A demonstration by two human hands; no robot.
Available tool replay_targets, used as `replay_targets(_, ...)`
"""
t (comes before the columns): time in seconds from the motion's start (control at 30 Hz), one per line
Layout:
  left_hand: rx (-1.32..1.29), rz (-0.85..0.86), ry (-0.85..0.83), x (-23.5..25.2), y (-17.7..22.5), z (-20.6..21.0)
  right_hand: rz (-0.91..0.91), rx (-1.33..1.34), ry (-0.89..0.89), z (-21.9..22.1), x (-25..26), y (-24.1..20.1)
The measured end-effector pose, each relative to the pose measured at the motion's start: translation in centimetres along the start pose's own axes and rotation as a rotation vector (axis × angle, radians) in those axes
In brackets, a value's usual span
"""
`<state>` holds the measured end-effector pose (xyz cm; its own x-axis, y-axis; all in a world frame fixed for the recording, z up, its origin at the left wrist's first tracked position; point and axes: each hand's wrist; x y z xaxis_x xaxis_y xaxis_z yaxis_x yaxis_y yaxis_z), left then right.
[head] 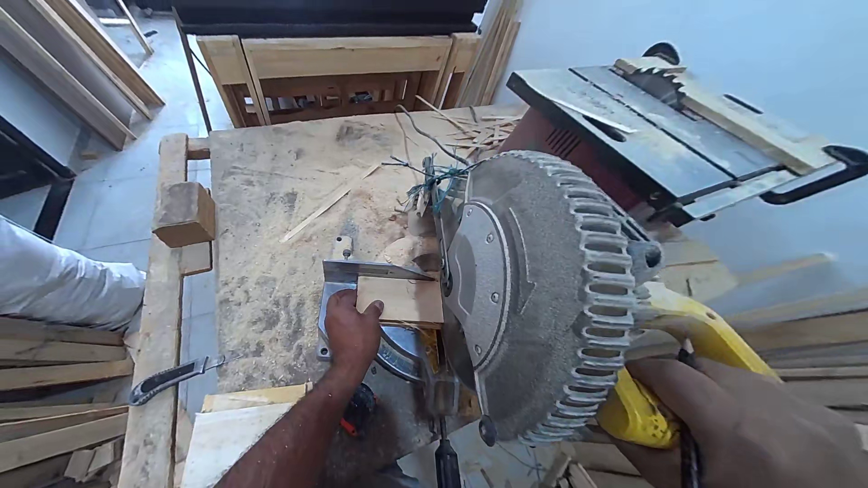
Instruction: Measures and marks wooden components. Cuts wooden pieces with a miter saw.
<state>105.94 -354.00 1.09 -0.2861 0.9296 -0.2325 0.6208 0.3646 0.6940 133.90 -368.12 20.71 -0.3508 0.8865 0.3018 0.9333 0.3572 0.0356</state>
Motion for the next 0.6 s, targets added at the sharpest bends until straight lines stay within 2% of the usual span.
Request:
replay_targets(0.33, -0.033, -0.036, -0.025, 0.2, 0.8, -0.6, -0.029, -0.072, 0.118, 1.7, -0.7, -0.7)
replay_targets(0.53, -0.011, -0.017, -0.077, -0.2, 1.0, -2.0, 0.114, -0.02, -0.041, 4.1, -2.6, -2.8)
replay_targets(0.6, -0.007, -0.007, -0.082, 0.0, 0.9, -2.2, 0.105, -0.01, -0.048, 2.8, -1.6, -2.4)
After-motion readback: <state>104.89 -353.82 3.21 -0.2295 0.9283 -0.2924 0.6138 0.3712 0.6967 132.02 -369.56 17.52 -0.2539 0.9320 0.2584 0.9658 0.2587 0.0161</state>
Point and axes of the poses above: each hand's wrist, its own x-axis towards the middle knuckle, its own z-axis out of the palm, y = z × x, and after that the axes turned 11 degrees about x, right-handed
